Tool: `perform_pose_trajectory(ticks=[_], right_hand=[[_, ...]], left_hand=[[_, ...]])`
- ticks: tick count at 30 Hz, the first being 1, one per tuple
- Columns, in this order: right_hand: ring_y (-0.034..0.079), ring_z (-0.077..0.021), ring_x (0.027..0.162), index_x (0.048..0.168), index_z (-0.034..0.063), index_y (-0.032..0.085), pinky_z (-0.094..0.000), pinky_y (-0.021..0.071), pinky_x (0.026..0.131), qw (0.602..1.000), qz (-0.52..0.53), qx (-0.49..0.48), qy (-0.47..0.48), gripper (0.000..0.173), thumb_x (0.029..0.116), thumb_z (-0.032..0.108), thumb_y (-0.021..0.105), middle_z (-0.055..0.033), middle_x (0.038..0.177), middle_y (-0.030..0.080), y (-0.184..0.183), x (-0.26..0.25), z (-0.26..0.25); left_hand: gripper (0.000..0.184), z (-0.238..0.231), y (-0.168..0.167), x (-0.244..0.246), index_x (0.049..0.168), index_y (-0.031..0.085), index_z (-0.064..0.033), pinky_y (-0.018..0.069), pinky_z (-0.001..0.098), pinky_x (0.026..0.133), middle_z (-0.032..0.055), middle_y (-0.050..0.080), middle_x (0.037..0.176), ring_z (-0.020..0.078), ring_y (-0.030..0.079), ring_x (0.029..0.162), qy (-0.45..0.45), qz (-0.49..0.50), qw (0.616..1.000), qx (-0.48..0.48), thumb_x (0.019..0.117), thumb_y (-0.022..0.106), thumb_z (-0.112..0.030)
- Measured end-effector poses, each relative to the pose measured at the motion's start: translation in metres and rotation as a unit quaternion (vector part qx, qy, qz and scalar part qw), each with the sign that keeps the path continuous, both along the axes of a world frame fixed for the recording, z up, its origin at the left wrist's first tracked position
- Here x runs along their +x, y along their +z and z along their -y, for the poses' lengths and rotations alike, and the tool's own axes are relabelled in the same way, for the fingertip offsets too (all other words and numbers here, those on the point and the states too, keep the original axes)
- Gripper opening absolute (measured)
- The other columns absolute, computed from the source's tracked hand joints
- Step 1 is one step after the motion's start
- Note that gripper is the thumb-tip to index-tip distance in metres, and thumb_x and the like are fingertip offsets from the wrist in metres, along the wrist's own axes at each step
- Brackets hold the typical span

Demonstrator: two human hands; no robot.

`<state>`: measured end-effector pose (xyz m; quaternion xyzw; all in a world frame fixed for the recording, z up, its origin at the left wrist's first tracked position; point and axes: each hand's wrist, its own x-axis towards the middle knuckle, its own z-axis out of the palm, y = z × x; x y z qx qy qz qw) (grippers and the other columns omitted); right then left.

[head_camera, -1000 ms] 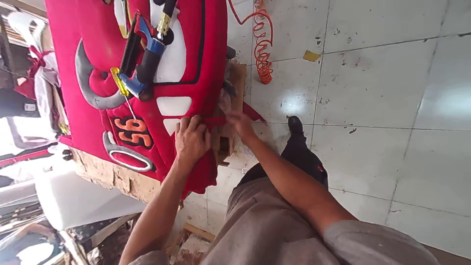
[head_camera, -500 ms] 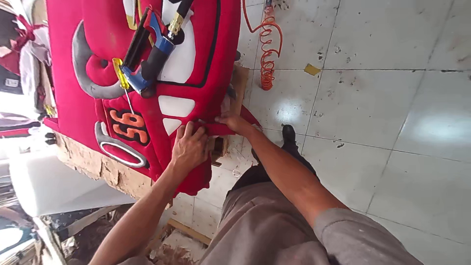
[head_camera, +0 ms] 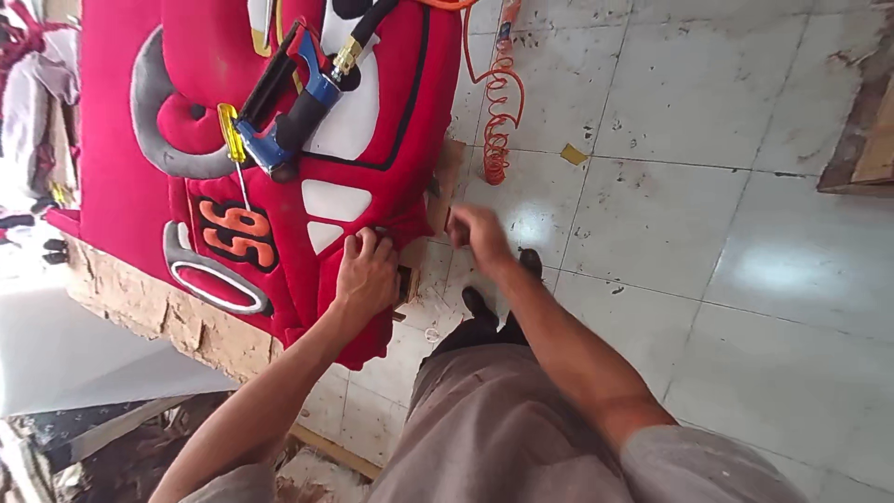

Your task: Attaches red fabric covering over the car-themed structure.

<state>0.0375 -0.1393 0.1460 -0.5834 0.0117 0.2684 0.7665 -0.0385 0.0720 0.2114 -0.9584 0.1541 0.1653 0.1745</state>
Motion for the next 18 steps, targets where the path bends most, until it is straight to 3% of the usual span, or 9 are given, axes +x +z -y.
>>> perform_pose_trajectory(ticks=[3, 5, 6, 9, 11, 12, 15, 18], right_hand=[[0.066, -0.0129, 0.082, 0.119, -0.0001, 0.065, -0.0319, 0.0557, 0.072, 0.98, -0.142, 0.003, 0.14, 0.043, 0.1093, 0.034, 0.041, -0.0065, 0.098, 0.069, -0.035, -0.055, -0.034], [0.065, -0.0184, 0.111, 0.139, 0.0037, 0.057, -0.0397, 0.054, 0.092, 0.96, -0.223, 0.07, 0.156, 0.05, 0.1089, 0.04, 0.04, -0.0106, 0.126, 0.067, -0.049, -0.064, -0.062], [0.063, -0.0201, 0.119, 0.142, 0.0049, 0.055, -0.0424, 0.0523, 0.098, 0.952, -0.249, 0.112, 0.142, 0.052, 0.1088, 0.042, 0.04, -0.0113, 0.132, 0.065, -0.052, -0.062, -0.076], [0.068, -0.0194, 0.105, 0.128, 0.0042, 0.062, -0.0404, 0.0563, 0.09, 0.943, -0.29, 0.163, 0.027, 0.041, 0.1073, 0.036, 0.047, -0.0107, 0.116, 0.07, -0.048, -0.048, -0.109], [0.068, -0.0215, 0.093, 0.118, -0.0006, 0.064, -0.0392, 0.058, 0.081, 0.934, -0.322, 0.135, -0.07, 0.028, 0.1048, 0.023, 0.056, -0.0142, 0.105, 0.07, -0.044, -0.043, -0.121], [0.068, -0.0219, 0.089, 0.117, -0.0007, 0.063, -0.0386, 0.0583, 0.076, 0.926, -0.34, 0.128, -0.099, 0.025, 0.1046, 0.02, 0.056, -0.0147, 0.102, 0.069, -0.042, -0.042, -0.123], [0.067, -0.0229, 0.087, 0.118, 0.0025, 0.063, -0.0399, 0.0564, 0.073, 0.91, -0.376, 0.108, -0.134, 0.026, 0.1047, 0.024, 0.056, -0.0144, 0.103, 0.068, -0.035, -0.039, -0.127], [0.064, -0.026, 0.09, 0.119, 0.0014, 0.061, -0.0438, 0.0553, 0.074, 0.916, -0.366, 0.032, -0.161, 0.026, 0.1043, 0.021, 0.054, -0.0169, 0.104, 0.065, -0.022, -0.029, -0.129]], left_hand=[[0.05, 0.002, 0.003, -0.001, 0.131, 0.065, -0.0037, 0.0353, 0.0658, 0.105, 0.0128, 0.058, 0.145, 0.0452, 0.046, 0.137, 0.005, -0.026, 0.999, 0.021, 0.0962, 0.041, -0.03], [0.054, 0.005, 0.003, 0.0, 0.138, 0.06, -0.0042, 0.0336, 0.0665, 0.106, 0.0123, 0.055, 0.15, 0.045, 0.043, 0.138, 0.004, -0.041, 0.998, 0.045, 0.0962, 0.041, -0.032], [0.055, 0.006, 0.003, 0.001, 0.139, 0.06, -0.0049, 0.0335, 0.066, 0.106, 0.0119, 0.054, 0.151, 0.0446, 0.043, 0.138, 0.002, -0.044, 0.997, 0.056, 0.0955, 0.042, -0.033], [0.059, 0.008, 0.006, 0.006, 0.138, 0.061, -0.0063, 0.0348, 0.0645, 0.105, 0.0114, 0.056, 0.149, 0.0432, 0.045, 0.137, -0.005, -0.058, 0.996, 0.067, 0.0918, 0.046, -0.039], [0.053, -0.006, 0.012, 0.011, 0.133, 0.066, -0.0106, 0.041, 0.0603, 0.1, 0.0081, 0.062, 0.142, 0.0396, 0.052, 0.13, -0.027, -0.04, 0.999, -0.011, 0.0918, 0.046, -0.038], [0.049, -0.016, 0.017, 0.014, 0.131, 0.068, -0.0133, 0.0451, 0.0581, 0.097, 0.0057, 0.064, 0.139, 0.0366, 0.056, 0.126, -0.036, -0.028, 0.996, -0.079, 0.0933, 0.047, -0.036], [0.042, -0.048, 0.035, 0.021, 0.13, 0.07, -0.0143, 0.0487, 0.0501, 0.104, 0.0029, 0.064, 0.14, 0.0274, 0.06, 0.127, -0.028, 0.0, 0.966, -0.258, 0.0989, 0.046, -0.029], [0.044, -0.064, 0.03, 0.004, 0.13, 0.07, -0.016, 0.0444, 0.0511, 0.11, 0.0031, 0.059, 0.147, 0.0291, 0.053, 0.136, -0.06, 0.005, 0.969, -0.241, 0.1002, 0.042, -0.031]])
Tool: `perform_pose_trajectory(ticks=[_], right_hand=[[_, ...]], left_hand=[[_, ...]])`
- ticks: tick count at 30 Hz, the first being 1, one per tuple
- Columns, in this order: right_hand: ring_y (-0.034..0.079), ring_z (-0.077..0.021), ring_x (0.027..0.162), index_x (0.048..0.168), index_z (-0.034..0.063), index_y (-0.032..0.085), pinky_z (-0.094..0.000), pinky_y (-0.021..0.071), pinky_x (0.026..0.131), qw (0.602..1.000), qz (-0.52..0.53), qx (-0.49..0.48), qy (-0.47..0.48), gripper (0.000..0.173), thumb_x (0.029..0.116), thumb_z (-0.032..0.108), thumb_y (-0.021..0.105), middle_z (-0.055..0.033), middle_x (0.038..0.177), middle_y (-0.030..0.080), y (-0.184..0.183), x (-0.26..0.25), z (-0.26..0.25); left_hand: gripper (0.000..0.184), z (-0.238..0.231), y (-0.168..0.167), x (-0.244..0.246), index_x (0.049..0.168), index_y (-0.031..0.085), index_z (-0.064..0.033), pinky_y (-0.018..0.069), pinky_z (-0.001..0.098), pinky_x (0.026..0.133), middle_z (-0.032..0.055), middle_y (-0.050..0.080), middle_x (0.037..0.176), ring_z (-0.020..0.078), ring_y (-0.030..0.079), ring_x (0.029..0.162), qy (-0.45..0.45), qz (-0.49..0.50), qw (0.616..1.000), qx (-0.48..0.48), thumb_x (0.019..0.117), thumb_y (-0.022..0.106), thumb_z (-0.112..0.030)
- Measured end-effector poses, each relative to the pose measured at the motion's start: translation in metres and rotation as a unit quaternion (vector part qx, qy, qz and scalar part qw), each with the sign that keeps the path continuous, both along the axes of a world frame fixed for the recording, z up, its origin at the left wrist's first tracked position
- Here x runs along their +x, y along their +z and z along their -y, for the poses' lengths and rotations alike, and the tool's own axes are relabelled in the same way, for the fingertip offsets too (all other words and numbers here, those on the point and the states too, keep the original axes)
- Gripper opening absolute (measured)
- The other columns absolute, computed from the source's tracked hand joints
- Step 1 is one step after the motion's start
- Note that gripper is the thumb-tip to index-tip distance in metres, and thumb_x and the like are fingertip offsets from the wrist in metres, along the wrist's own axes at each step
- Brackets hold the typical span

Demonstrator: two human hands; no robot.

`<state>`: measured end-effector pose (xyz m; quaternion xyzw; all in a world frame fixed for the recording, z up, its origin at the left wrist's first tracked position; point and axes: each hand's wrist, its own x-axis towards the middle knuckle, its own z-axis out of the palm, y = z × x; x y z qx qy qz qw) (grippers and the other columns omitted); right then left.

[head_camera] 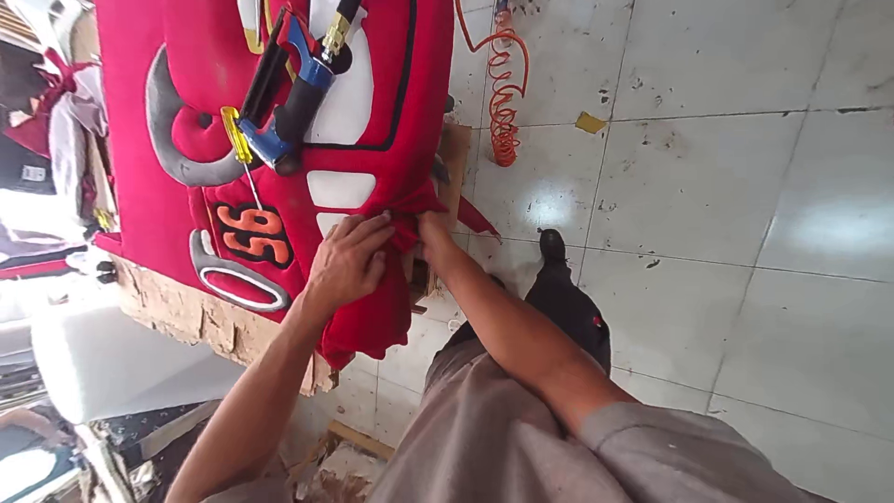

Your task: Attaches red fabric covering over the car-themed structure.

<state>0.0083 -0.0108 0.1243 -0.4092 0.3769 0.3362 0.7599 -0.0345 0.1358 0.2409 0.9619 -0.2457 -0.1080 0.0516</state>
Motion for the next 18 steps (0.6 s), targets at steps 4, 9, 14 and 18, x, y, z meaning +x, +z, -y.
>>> perform_pose_trajectory(ticks=[4, 9, 14, 18], right_hand=[[0.063, -0.032, 0.1, 0.11, -0.0006, 0.064, -0.0526, 0.0529, 0.081, 0.989, 0.015, -0.131, 0.073, 0.025, 0.1008, 0.021, 0.054, -0.0206, 0.107, 0.065, 0.006, 0.024, 0.003], [0.062, -0.0314, 0.106, 0.106, -0.001, 0.067, -0.0529, 0.0525, 0.085, 0.989, -0.012, -0.138, 0.049, 0.023, 0.1022, 0.016, 0.051, -0.0201, 0.11, 0.065, 0.018, 0.03, -0.007], [0.063, -0.0294, 0.117, 0.144, 0.0048, 0.05, -0.0492, 0.0542, 0.095, 0.996, 0.051, 0.06, -0.048, 0.067, 0.1083, 0.057, 0.028, -0.0188, 0.134, 0.062, 0.009, -0.024, 0.007], [0.066, -0.0219, 0.107, 0.131, 0.0008, 0.059, -0.0418, 0.0562, 0.089, 0.977, 0.18, 0.113, 0.033, 0.044, 0.1081, 0.028, 0.033, -0.0137, 0.123, 0.065, -0.001, -0.047, 0.026]], left_hand=[[0.046, 0.006, -0.018, -0.017, 0.126, 0.072, -0.02, 0.035, 0.0586, 0.113, -0.0011, 0.048, 0.158, 0.0376, 0.041, 0.145, -0.031, 0.033, 0.994, 0.095, 0.1032, 0.036, -0.037], [0.051, 0.017, -0.021, -0.005, 0.124, 0.071, -0.0144, 0.0367, 0.0595, 0.106, 0.0047, 0.046, 0.158, 0.0403, 0.041, 0.142, -0.037, 0.007, 0.987, 0.156, 0.0969, 0.037, -0.042], [0.057, 0.012, -0.026, 0.004, 0.133, 0.068, -0.0194, 0.0394, 0.0594, 0.101, 0.0066, 0.052, 0.154, 0.0396, 0.046, 0.137, -0.033, 0.027, 0.993, 0.11, 0.0927, 0.038, -0.048], [0.067, 0.013, -0.025, 0.003, 0.147, 0.055, -0.0197, 0.0406, 0.0588, 0.097, 0.0098, 0.053, 0.151, 0.0398, 0.048, 0.134, -0.03, 0.036, 0.995, 0.083, 0.0877, 0.046, -0.049]])
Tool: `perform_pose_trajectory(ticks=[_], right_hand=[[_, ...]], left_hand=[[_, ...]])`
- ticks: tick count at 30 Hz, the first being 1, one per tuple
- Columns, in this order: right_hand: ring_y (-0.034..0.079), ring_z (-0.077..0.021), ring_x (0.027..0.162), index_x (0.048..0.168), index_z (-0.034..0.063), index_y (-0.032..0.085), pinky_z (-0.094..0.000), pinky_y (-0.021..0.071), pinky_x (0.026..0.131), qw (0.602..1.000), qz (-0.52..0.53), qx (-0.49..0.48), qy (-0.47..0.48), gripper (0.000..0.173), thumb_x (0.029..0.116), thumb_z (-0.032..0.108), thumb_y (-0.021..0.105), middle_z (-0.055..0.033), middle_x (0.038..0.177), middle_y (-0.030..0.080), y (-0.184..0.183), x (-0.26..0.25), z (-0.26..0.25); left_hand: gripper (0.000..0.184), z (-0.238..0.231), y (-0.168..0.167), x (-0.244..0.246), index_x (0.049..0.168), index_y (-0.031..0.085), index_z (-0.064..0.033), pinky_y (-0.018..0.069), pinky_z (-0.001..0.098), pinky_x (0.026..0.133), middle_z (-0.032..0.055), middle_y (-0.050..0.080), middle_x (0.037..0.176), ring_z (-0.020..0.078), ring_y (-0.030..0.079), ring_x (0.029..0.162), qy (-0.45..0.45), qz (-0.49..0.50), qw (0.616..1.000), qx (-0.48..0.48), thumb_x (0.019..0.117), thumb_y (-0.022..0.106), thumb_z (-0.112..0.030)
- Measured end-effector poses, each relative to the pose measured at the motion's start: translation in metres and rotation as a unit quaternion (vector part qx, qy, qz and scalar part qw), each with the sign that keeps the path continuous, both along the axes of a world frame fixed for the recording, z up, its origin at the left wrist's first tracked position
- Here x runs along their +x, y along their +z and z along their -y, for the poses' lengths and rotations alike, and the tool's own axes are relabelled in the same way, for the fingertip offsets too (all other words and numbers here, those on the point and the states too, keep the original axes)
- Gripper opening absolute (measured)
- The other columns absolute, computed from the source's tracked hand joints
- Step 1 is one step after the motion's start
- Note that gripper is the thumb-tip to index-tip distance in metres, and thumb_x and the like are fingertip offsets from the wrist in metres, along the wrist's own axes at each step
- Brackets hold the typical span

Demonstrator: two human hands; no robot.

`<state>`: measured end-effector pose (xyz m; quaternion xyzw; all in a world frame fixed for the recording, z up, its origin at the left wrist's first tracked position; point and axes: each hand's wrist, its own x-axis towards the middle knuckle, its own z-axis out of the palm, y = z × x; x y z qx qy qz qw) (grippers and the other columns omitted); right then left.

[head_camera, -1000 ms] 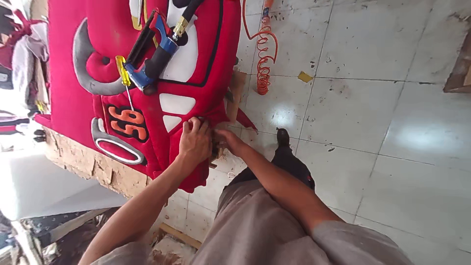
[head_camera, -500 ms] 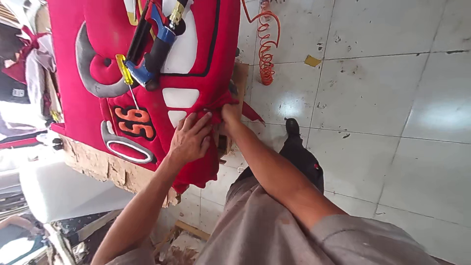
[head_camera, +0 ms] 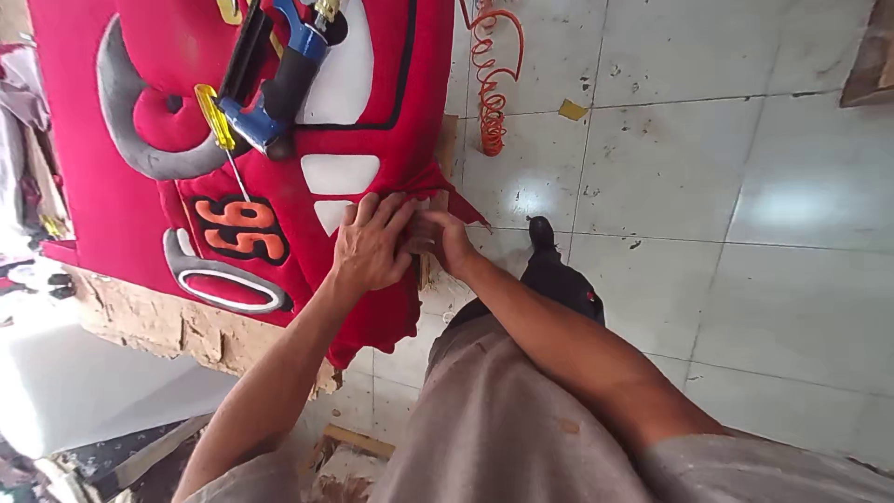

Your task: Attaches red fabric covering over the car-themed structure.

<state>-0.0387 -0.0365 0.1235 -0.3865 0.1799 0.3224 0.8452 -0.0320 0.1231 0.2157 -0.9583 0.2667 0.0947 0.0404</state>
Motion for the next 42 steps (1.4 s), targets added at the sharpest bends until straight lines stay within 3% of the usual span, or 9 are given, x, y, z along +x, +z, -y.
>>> perform_pose_trajectory(ticks=[5, 7, 10, 13, 15, 18, 29, 39, 42], right_hand=[[0.066, -0.0188, 0.104, 0.121, 0.0068, 0.065, -0.0423, 0.0565, 0.089, 0.99, 0.076, -0.097, 0.074, 0.031, 0.1, 0.029, 0.063, -0.0097, 0.114, 0.068, 0.008, 0.015, -0.005], [0.066, -0.0189, 0.104, 0.12, 0.0045, 0.066, -0.0434, 0.0549, 0.092, 0.988, 0.072, -0.128, 0.045, 0.027, 0.1, 0.023, 0.065, -0.0109, 0.113, 0.069, 0.023, 0.017, -0.003], [0.062, -0.0199, 0.092, 0.116, 0.0053, 0.067, -0.0419, 0.0534, 0.078, 0.988, 0.034, -0.148, 0.001, 0.03, 0.105, 0.032, 0.058, -0.0113, 0.106, 0.066, 0.033, 0.015, -0.008], [0.06, -0.0236, 0.092, 0.114, 0.0071, 0.068, -0.0446, 0.0497, 0.073, 0.984, -0.023, -0.172, -0.028, 0.037, 0.1058, 0.041, 0.054, -0.0129, 0.106, 0.065, 0.045, 0.013, -0.021], [0.061, -0.0287, 0.103, 0.111, 0.0036, 0.065, -0.0506, 0.0506, 0.08, 0.977, -0.084, -0.185, -0.07, 0.039, 0.1072, 0.037, 0.046, -0.0169, 0.111, 0.064, 0.051, 0.021, -0.033], [0.06, -0.0305, 0.117, 0.118, -0.0004, 0.064, -0.0536, 0.0496, 0.095, 0.955, -0.14, -0.236, -0.115, 0.048, 0.1112, 0.033, 0.031, -0.0198, 0.119, 0.065, 0.057, 0.042, -0.049], [0.062, -0.0345, 0.117, 0.122, 0.0008, 0.064, -0.0547, 0.0516, 0.094, 0.912, -0.17, -0.364, -0.082, 0.043, 0.1118, 0.027, 0.031, -0.0207, 0.121, 0.066, 0.02, 0.067, -0.075], [0.066, -0.0322, 0.107, 0.115, 0.0032, 0.068, -0.0536, 0.0539, 0.087, 0.882, -0.262, -0.325, -0.218, 0.065, 0.109, 0.053, 0.025, -0.0182, 0.112, 0.069, 0.011, 0.089, -0.082], [0.065, -0.0337, 0.112, 0.123, 0.0021, 0.066, -0.0536, 0.0526, 0.092, 0.875, -0.232, -0.359, -0.225, 0.066, 0.1108, 0.05, 0.022, -0.0203, 0.117, 0.068, 0.015, 0.088, -0.08]], left_hand=[[0.078, 0.004, 0.002, 0.006, 0.156, 0.043, -0.0166, 0.0413, 0.0564, 0.093, 0.0093, 0.056, 0.148, 0.0379, 0.05, 0.129, -0.01, 0.005, 1.0, -0.001, 0.0845, 0.048, -0.047], [0.081, 0.004, 0.003, 0.006, 0.158, 0.04, -0.0137, 0.0417, 0.0566, 0.093, 0.0102, 0.057, 0.147, 0.0386, 0.051, 0.128, -0.012, 0.005, 1.0, -0.006, 0.0837, 0.049, -0.046], [0.081, -0.002, -0.001, 0.004, 0.156, 0.041, -0.0082, 0.0435, 0.0576, 0.098, 0.0151, 0.059, 0.143, 0.0399, 0.053, 0.127, 0.002, 0.026, 0.996, -0.081, 0.0836, 0.053, -0.043], [0.053, -0.012, -0.007, -0.006, 0.132, 0.061, -0.0028, 0.0487, 0.0545, 0.097, 0.021, 0.064, 0.13, 0.0388, 0.061, 0.119, 0.027, 0.118, 0.977, -0.174, 0.0898, 0.054, -0.034], [0.038, -0.012, -0.01, -0.008, 0.109, 0.071, -0.0039, 0.0499, 0.0502, 0.091, 0.0197, 0.068, 0.115, 0.0369, 0.064, 0.108, 0.035, 0.158, 0.969, -0.185, 0.0914, 0.052, -0.031], [0.031, -0.009, -0.009, -0.008, 0.101, 0.074, -0.0051, 0.0518, 0.0462, 0.09, 0.0175, 0.071, 0.109, 0.0339, 0.066, 0.105, 0.045, 0.161, 0.964, -0.205, 0.0891, 0.053, -0.023], [0.025, -0.009, -0.003, -0.013, 0.097, 0.075, -0.0052, 0.0524, 0.0442, 0.09, 0.012, 0.072, 0.103, 0.0258, 0.067, 0.102, 0.221, 0.129, 0.924, -0.285, 0.0897, 0.051, -0.007], [0.029, -0.003, -0.006, -0.031, 0.11, 0.074, -0.0104, 0.0484, 0.048, 0.094, 0.011, 0.071, 0.111, 0.0287, 0.064, 0.11, 0.301, 0.139, 0.907, -0.259, 0.0907, 0.053, -0.014], [0.037, -0.005, -0.006, -0.035, 0.119, 0.069, -0.008, 0.046, 0.052, 0.098, 0.0145, 0.068, 0.12, 0.0344, 0.06, 0.116, 0.286, 0.133, 0.921, -0.231, 0.089, 0.057, -0.027]])
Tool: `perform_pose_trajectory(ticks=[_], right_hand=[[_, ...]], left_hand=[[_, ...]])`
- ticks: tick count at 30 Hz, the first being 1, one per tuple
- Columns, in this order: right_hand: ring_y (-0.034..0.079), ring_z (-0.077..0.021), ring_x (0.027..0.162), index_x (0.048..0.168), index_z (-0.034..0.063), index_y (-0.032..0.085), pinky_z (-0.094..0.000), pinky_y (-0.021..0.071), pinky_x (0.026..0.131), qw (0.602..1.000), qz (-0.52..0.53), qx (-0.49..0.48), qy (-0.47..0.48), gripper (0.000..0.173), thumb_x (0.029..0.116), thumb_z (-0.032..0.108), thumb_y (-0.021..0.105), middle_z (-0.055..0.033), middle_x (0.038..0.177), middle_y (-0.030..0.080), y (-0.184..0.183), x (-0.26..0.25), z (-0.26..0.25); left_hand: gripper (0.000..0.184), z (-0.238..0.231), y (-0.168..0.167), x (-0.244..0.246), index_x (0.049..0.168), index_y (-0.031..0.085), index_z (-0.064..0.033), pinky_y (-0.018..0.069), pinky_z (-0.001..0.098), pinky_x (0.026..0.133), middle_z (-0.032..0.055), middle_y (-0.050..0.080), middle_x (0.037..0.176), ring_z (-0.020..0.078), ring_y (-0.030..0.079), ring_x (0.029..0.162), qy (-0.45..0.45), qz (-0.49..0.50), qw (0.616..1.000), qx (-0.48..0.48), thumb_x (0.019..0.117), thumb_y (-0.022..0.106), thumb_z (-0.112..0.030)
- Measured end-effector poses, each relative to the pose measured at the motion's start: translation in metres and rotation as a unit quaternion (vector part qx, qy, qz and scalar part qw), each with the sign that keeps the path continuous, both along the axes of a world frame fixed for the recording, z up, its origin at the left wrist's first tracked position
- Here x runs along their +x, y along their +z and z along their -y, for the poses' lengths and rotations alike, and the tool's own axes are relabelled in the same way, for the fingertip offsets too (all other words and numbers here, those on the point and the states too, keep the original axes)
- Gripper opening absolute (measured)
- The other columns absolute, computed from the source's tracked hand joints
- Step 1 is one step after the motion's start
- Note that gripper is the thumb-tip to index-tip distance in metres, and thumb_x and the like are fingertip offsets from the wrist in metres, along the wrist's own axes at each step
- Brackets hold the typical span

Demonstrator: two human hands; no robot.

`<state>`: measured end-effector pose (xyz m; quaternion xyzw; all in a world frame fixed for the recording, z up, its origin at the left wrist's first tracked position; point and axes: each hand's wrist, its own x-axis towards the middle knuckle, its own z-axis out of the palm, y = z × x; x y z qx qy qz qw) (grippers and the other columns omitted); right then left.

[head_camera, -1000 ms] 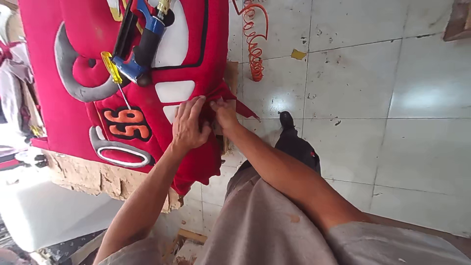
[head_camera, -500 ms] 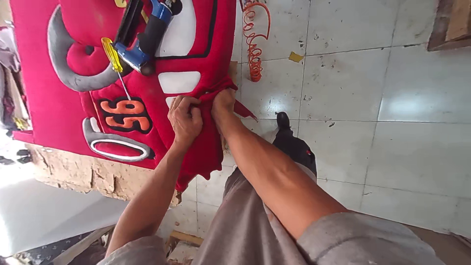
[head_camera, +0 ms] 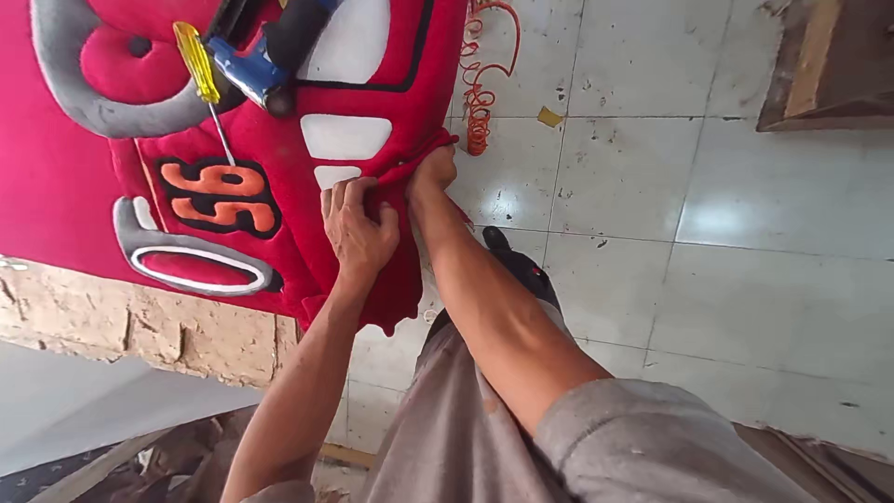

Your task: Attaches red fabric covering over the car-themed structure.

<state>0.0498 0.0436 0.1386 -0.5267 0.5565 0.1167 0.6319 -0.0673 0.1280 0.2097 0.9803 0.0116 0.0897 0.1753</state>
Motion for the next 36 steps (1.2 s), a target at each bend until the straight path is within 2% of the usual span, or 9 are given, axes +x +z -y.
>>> perform_pose_trajectory(ticks=[8, 13, 17, 19, 23, 27, 31, 34, 36], right_hand=[[0.066, -0.0311, 0.103, 0.122, 0.0043, 0.065, -0.0532, 0.054, 0.086, 0.992, 0.05, 0.041, -0.11, 0.065, 0.1086, 0.054, 0.027, -0.0183, 0.11, 0.068, -0.003, -0.001, -0.004], [0.06, -0.0251, 0.12, 0.137, 0.0025, 0.054, -0.0427, 0.0509, 0.101, 0.982, 0.12, 0.101, -0.101, 0.051, 0.1128, 0.037, 0.026, -0.0184, 0.129, 0.061, 0.025, -0.017, 0.011], [0.064, -0.0326, 0.114, 0.134, 0.0013, 0.059, -0.0535, 0.0529, 0.093, 0.972, 0.051, 0.128, -0.191, 0.074, 0.1073, 0.059, 0.021, -0.0207, 0.125, 0.065, -0.016, -0.004, 0.0], [0.064, -0.0292, 0.11, 0.13, 0.002, 0.061, -0.0513, 0.0533, 0.091, 0.958, 0.065, 0.158, -0.232, 0.072, 0.1073, 0.059, 0.023, -0.0185, 0.12, 0.066, -0.016, -0.014, 0.006], [0.06, -0.0206, 0.079, 0.104, 0.0044, 0.06, -0.0419, 0.0524, 0.072, 0.932, 0.117, 0.19, -0.287, 0.06, 0.1087, 0.055, 0.028, -0.01, 0.088, 0.059, -0.002, -0.02, 0.022], [0.056, -0.0164, 0.076, 0.107, 0.0061, 0.058, -0.0362, 0.0502, 0.072, 0.932, 0.131, 0.198, -0.272, 0.055, 0.1096, 0.053, 0.03, -0.006, 0.086, 0.055, -0.001, -0.024, 0.025], [0.061, -0.0211, 0.087, 0.106, 0.0037, 0.065, -0.043, 0.0519, 0.079, 0.946, 0.099, 0.198, -0.236, 0.063, 0.1084, 0.056, 0.03, -0.0114, 0.095, 0.062, 0.004, -0.011, 0.024], [0.064, -0.0276, 0.113, 0.126, 0.0031, 0.064, -0.0476, 0.0515, 0.096, 0.969, 0.059, 0.164, -0.177, 0.068, 0.1094, 0.056, 0.024, -0.018, 0.12, 0.067, 0.0, -0.006, 0.017], [0.062, -0.025, 0.119, 0.133, 0.0066, 0.061, -0.0451, 0.0498, 0.101, 0.982, 0.046, 0.113, -0.144, 0.064, 0.11, 0.053, 0.023, -0.0151, 0.127, 0.066, -0.008, -0.005, 0.011]], left_hand=[[0.055, 0.003, 0.002, 0.01, 0.13, 0.063, -0.01, 0.0463, 0.0554, 0.094, 0.016, 0.064, 0.125, 0.037, 0.058, 0.118, -0.001, -0.029, 0.999, 0.041, 0.0853, 0.066, -0.042], [0.042, 0.015, 0.011, 0.044, 0.119, 0.067, -0.0081, 0.0467, 0.0583, 0.091, 0.02, 0.065, 0.117, 0.041, 0.06, 0.114, -0.058, -0.053, 0.993, 0.087, 0.0855, 0.072, -0.032], [0.023, 0.015, 0.008, 0.042, 0.109, 0.071, -0.0084, 0.0485, 0.0568, 0.089, 0.0171, 0.069, 0.116, 0.0401, 0.062, 0.112, -0.173, 0.004, 0.973, 0.152, 0.0981, 0.06, -0.025], [0.026, 0.013, 0.012, 0.039, 0.114, 0.073, -0.0095, 0.0494, 0.0571, 0.09, 0.0165, 0.07, 0.118, 0.0402, 0.063, 0.114, -0.204, -0.022, 0.963, 0.173, 0.1017, 0.056, -0.026], [0.032, 0.022, 0.022, 0.049, 0.119, 0.073, -0.0084, 0.0507, 0.0588, 0.087, 0.0195, 0.068, 0.116, 0.0433, 0.062, 0.111, -0.234, -0.07, 0.943, 0.226, 0.1042, 0.054, -0.029], [0.027, 0.03, 0.029, 0.064, 0.098, 0.073, -0.0004, 0.0465, 0.0589, 0.092, 0.0212, 0.068, 0.108, 0.0424, 0.062, 0.108, -0.276, -0.142, 0.918, 0.246, 0.1027, 0.057, -0.021], [0.028, 0.028, 0.024, 0.079, 0.09, 0.071, 0.0038, 0.0484, 0.0566, 0.093, 0.0226, 0.069, 0.101, 0.0421, 0.065, 0.104, -0.315, -0.11, 0.914, 0.23, 0.1016, 0.054, -0.016], [0.027, 0.03, 0.017, 0.083, 0.087, 0.07, 0.0035, 0.0489, 0.0552, 0.09, 0.0219, 0.069, 0.098, 0.0417, 0.065, 0.101, -0.309, -0.081, 0.914, 0.25, 0.1001, 0.052, -0.013], [0.026, 0.032, 0.014, 0.082, 0.086, 0.069, 0.0039, 0.049, 0.0556, 0.089, 0.0222, 0.069, 0.097, 0.0423, 0.065, 0.1, -0.314, -0.076, 0.908, 0.267, 0.0991, 0.052, -0.012]])
